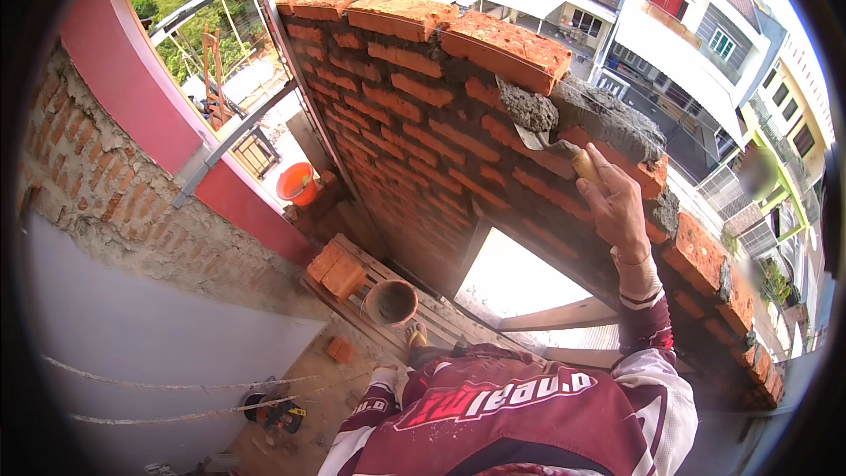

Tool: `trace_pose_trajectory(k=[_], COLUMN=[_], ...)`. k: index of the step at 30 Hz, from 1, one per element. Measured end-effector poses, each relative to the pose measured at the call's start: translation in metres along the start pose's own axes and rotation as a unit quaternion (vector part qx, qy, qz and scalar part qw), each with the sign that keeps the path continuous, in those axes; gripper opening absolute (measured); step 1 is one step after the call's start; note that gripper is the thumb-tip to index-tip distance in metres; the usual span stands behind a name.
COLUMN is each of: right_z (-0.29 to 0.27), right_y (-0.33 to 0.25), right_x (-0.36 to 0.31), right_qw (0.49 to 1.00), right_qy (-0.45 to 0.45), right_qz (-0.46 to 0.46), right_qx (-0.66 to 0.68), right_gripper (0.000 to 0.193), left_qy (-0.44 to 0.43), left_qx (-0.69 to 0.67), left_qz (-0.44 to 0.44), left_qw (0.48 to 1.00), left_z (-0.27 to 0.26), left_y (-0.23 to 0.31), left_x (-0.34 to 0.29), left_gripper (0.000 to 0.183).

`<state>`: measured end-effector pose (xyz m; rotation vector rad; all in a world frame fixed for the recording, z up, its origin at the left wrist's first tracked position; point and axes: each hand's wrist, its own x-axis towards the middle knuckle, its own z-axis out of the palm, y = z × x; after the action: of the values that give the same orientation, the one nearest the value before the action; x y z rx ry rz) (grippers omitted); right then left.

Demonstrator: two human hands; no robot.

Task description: The person scoops mortar from a bucket with a trowel and applies it to the top of a brick wall. They place bricks onto the mortar bed, tap them into position, and scrape off excess mortar. The process repeats as the wall is extended.

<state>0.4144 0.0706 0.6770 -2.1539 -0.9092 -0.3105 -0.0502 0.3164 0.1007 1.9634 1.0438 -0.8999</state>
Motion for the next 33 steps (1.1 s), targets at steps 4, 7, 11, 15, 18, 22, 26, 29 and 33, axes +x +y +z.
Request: trace_pose_trajectory(k=[4, 7, 11, 15, 18, 22, 26, 29, 33], right_z=[-0.036, -0.044, -0.022, 0.074, 0.210, 0.364, 0.361, 0.313, 0.285], right_y=[-0.014, -0.028, -0.029, -0.020, -0.027, -0.051, -0.049, -0.050, -0.076], right_x=[-0.008, -0.009, -0.007, -0.010, -0.023, -0.049, -0.031, 0.016, 0.075], right_qw=[0.993, 0.989, 0.969, 0.913, 0.847, 0.738, 0.764, 0.845, 0.959], right_qy=[0.004, -0.031, -0.147, -0.268, -0.381, -0.522, -0.517, -0.470, -0.279], right_qz=[-0.035, -0.057, -0.094, -0.230, -0.299, -0.300, -0.246, -0.158, -0.036], right_qx=[-0.113, -0.133, -0.174, -0.205, -0.219, -0.306, -0.299, -0.202, 0.032], right_gripper=[0.052, 0.053, 0.053, 0.044, 0.023, 0.019, 0.024, 0.034, 0.033], left_qy=[0.053, 0.057, 0.153, 0.108, 0.130, 0.169, 0.190, 0.147, 0.050], left_qx=[0.039, -0.217, -0.326, -0.392, -0.365, -0.349, -0.479, -0.389, -0.403], left_qz=[0.055, -0.130, -0.121, -0.165, -0.176, -0.206, -0.243, -0.255, -0.317], left_qw=[0.996, 0.966, 0.925, 0.899, 0.905, 0.898, 0.822, 0.873, 0.857], left_z=[0.011, 0.027, 0.040, 0.034, 0.039, 0.060, 0.074, 0.081, 0.080], left_y=[-0.017, -0.016, -0.005, 0.007, 0.006, -0.022, -0.064, -0.084, -0.094], left_x=[0.010, 0.016, -0.006, -0.043, -0.058, -0.056, -0.042, -0.033, -0.026], left_gripper=[0.036, 0.033, 0.029, 0.031, 0.031, 0.033, 0.030, 0.028, 0.042])
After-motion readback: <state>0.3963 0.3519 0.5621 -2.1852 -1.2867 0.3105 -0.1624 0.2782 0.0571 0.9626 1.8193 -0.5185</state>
